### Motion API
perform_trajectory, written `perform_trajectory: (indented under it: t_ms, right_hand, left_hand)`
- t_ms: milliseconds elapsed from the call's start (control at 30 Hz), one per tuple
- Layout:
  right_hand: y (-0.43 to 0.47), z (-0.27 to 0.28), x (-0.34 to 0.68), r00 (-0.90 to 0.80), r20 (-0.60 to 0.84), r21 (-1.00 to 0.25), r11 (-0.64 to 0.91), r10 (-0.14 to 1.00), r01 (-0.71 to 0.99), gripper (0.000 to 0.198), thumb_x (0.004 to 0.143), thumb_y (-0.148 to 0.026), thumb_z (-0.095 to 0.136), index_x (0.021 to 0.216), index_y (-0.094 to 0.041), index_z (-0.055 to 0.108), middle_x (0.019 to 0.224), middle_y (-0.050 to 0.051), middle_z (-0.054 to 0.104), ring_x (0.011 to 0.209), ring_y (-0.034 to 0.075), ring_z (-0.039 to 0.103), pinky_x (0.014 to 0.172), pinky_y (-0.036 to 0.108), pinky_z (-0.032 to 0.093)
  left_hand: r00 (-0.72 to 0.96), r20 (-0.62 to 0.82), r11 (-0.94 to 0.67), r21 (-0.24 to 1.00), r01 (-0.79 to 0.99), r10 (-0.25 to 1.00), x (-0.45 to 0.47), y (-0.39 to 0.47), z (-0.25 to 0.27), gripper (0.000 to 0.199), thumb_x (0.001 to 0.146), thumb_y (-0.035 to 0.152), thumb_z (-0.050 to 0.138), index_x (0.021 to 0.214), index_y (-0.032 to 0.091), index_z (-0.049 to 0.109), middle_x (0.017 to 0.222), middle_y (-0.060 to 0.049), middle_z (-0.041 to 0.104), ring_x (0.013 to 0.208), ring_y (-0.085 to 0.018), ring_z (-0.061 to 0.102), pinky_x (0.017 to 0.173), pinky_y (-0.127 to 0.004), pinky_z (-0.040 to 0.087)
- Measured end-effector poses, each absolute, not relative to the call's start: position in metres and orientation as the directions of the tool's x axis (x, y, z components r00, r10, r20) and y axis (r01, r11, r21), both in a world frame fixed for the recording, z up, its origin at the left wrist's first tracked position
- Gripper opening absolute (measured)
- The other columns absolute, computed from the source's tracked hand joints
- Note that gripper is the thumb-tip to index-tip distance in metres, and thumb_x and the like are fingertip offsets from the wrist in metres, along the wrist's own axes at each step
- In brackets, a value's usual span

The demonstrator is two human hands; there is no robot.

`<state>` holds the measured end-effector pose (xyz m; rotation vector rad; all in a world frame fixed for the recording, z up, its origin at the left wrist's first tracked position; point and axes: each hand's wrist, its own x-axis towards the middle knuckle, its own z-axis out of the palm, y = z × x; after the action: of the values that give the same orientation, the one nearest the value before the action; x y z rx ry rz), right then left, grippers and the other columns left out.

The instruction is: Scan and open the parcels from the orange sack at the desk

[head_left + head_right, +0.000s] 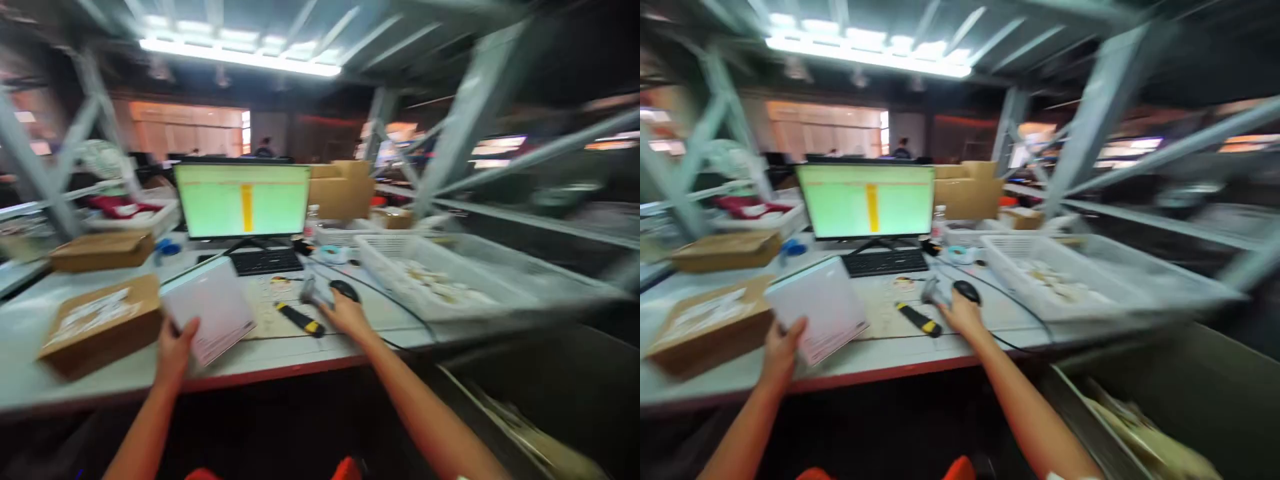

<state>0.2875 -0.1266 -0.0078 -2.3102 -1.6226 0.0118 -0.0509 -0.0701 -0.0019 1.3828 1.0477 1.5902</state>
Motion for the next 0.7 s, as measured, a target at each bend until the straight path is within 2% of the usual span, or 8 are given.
perform_trajectory:
  t_ms: [67, 167, 300, 333, 400, 500, 600, 700]
  right_hand:
    - [-0.105, -0.013, 0.278, 0.335, 0.115, -0.192, -0.31, 0.935, 0.931, 0.063, 0.095, -0.034, 0.056, 0.149, 0.0, 0.05, 0.126, 0.03, 0.068, 0.12, 0.041, 0.066, 0.101, 0.052, 0.05]
    - [-0.082, -0.013, 0.266, 0.296, 0.06, -0.115, -0.288, 0.953, 0.951, 0.058, 0.094, -0.032, 0.054, 0.142, 0.001, 0.054, 0.122, 0.031, 0.069, 0.114, 0.041, 0.068, 0.092, 0.048, 0.052]
    - [-0.087, 0.006, 0.258, 0.26, 0.012, -0.084, -0.258, 0.966, 0.963, 0.047, 0.094, -0.039, 0.054, 0.123, -0.006, 0.067, 0.108, 0.025, 0.074, 0.099, 0.038, 0.072, 0.08, 0.042, 0.054]
    - [-0.093, 0.014, 0.257, 0.206, 0.009, -0.124, -0.203, 0.979, 0.971, 0.045, 0.094, -0.043, 0.055, 0.118, -0.009, 0.07, 0.105, 0.022, 0.075, 0.097, 0.036, 0.073, 0.079, 0.04, 0.054]
    - [-0.112, 0.033, 0.256, 0.001, 0.014, -0.286, 0.003, 1.0, 0.958, 0.044, 0.092, -0.053, 0.057, 0.108, -0.016, 0.074, 0.101, 0.014, 0.077, 0.094, 0.033, 0.073, 0.078, 0.037, 0.055]
    - [-0.143, 0.056, 0.248, -0.316, 0.064, -0.507, 0.303, 0.947, 0.807, 0.044, 0.09, -0.06, 0.06, 0.1, -0.02, 0.075, 0.099, 0.006, 0.077, 0.092, 0.028, 0.072, 0.077, 0.033, 0.056]
    - [-0.158, 0.064, 0.238, -0.412, 0.081, -0.521, 0.391, 0.907, 0.759, 0.039, 0.092, -0.056, 0.06, 0.098, -0.021, 0.075, 0.092, 0.004, 0.076, 0.084, 0.025, 0.07, 0.073, 0.031, 0.055]
    - [-0.143, 0.056, 0.239, -0.366, 0.128, -0.477, 0.381, 0.922, 0.792, 0.038, 0.091, -0.054, 0.06, 0.1, -0.021, 0.075, 0.091, 0.005, 0.076, 0.082, 0.025, 0.07, 0.072, 0.031, 0.054]
  left_hand:
    - [-0.246, 0.313, -0.33, 0.944, -0.029, 0.917, -0.093, -0.086, -0.02, 0.052, 0.09, 0.056, 0.074, 0.122, 0.016, 0.065, 0.119, -0.011, 0.07, 0.105, -0.026, 0.07, 0.09, -0.041, 0.06]
    - [-0.302, 0.276, -0.333, 0.93, -0.158, 0.913, -0.111, -0.093, -0.03, 0.071, 0.071, 0.066, 0.084, 0.117, 0.016, 0.064, 0.114, -0.013, 0.073, 0.105, -0.029, 0.07, 0.089, -0.038, 0.059]
    - [-0.303, 0.293, -0.37, 0.899, -0.236, 0.907, -0.097, -0.081, -0.023, 0.071, 0.066, 0.064, 0.087, 0.112, 0.017, 0.061, 0.112, -0.013, 0.073, 0.104, -0.028, 0.07, 0.089, -0.037, 0.057]
    - [-0.302, 0.305, -0.38, 0.896, -0.231, 0.903, -0.094, -0.078, -0.021, 0.069, 0.067, 0.063, 0.087, 0.111, 0.017, 0.061, 0.111, -0.013, 0.073, 0.104, -0.027, 0.07, 0.089, -0.036, 0.057]
    - [-0.297, 0.33, -0.398, 0.893, -0.209, 0.896, -0.091, -0.073, -0.02, 0.066, 0.07, 0.061, 0.086, 0.112, 0.018, 0.059, 0.111, -0.012, 0.072, 0.104, -0.026, 0.069, 0.089, -0.035, 0.056]
    - [-0.291, 0.352, -0.41, 0.897, -0.168, 0.89, -0.09, -0.069, -0.021, 0.062, 0.073, 0.056, 0.085, 0.115, 0.019, 0.058, 0.111, -0.011, 0.071, 0.103, -0.024, 0.069, 0.088, -0.033, 0.054]
    - [-0.282, 0.361, -0.411, 0.9, -0.144, 0.889, -0.087, -0.065, -0.024, 0.061, 0.074, 0.053, 0.084, 0.117, 0.019, 0.058, 0.11, -0.01, 0.071, 0.103, -0.024, 0.068, 0.089, -0.033, 0.054]
    - [-0.266, 0.369, -0.414, 0.9, -0.135, 0.891, -0.084, -0.065, -0.026, 0.059, 0.076, 0.051, 0.083, 0.118, 0.018, 0.058, 0.112, -0.01, 0.07, 0.106, -0.025, 0.068, 0.092, -0.034, 0.053]
